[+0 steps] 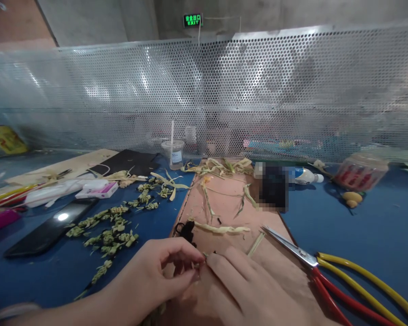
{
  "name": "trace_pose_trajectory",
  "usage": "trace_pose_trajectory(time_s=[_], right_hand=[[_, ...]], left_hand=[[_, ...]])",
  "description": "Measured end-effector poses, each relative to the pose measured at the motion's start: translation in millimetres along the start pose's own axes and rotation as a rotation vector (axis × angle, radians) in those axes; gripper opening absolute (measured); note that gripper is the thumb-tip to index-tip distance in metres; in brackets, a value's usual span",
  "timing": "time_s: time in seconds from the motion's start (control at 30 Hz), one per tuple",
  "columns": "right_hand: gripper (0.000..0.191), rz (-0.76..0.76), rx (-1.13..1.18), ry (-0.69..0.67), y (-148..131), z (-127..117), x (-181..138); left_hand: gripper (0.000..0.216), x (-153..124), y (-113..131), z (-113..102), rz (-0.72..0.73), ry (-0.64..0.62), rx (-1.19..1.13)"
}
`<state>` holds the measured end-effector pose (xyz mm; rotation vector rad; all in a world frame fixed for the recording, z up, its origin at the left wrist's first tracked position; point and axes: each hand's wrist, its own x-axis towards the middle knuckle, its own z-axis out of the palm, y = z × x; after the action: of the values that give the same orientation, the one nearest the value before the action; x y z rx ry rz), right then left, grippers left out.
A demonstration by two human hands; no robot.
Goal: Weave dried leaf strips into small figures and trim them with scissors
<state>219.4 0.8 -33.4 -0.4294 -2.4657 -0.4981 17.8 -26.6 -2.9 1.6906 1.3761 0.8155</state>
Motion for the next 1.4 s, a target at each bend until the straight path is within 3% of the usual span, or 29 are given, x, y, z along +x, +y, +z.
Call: trace_pose_trajectory(time_s=[0.17, 0.27, 0.4, 0.5, 0.6, 0.97, 1.03, 1.17, 1.3, 1.4], right_hand=[[0.050, 0.027, -0.044, 0.028, 0, 0, 5], [0.057, 0.030, -0.083, -0.042, -2, -3, 9], [0.042, -0.030, -0.134, -0.088, -9, -6, 11], [0.033, 0.032, -0.073, -0.078, -12, -7, 11], [0.035, 0.108, 0.021, -0.064, -13, -8, 11], [0.037, 0.035, 0.078, 0.029, -8, -8, 22], [0.032, 0.052, 0.121, -0.009, -7, -12, 24], [0.016, 0.170, 0.268, -0.126, -8, -19, 31], [0.015, 0.380, 0.397, -0.086, -10, -19, 36], [0.017, 0.441, 0.434, -0.100, -9, -18, 38]], left_hand=[[0.017, -1, 0, 0, 0.016, 0.007, 0.004], [0.018, 0, 0, 1, 0.025, 0.000, 0.028], [0.020, 2, -2, 3, 0.034, 0.000, 0.066], [0.021, 2, -3, 4, 0.020, -0.001, 0.082], [0.021, 3, -4, 4, 0.034, 0.006, 0.085], [0.019, 1, -10, 4, 0.099, 0.012, 0.100], [0.019, 0, -9, 4, 0.090, 0.000, 0.112], [0.020, 0, -4, 2, 0.071, -0.018, 0.130], [0.020, 1, 0, 0, 0.032, -0.043, 0.138], [0.019, 1, 1, -1, 0.030, -0.030, 0.132]])
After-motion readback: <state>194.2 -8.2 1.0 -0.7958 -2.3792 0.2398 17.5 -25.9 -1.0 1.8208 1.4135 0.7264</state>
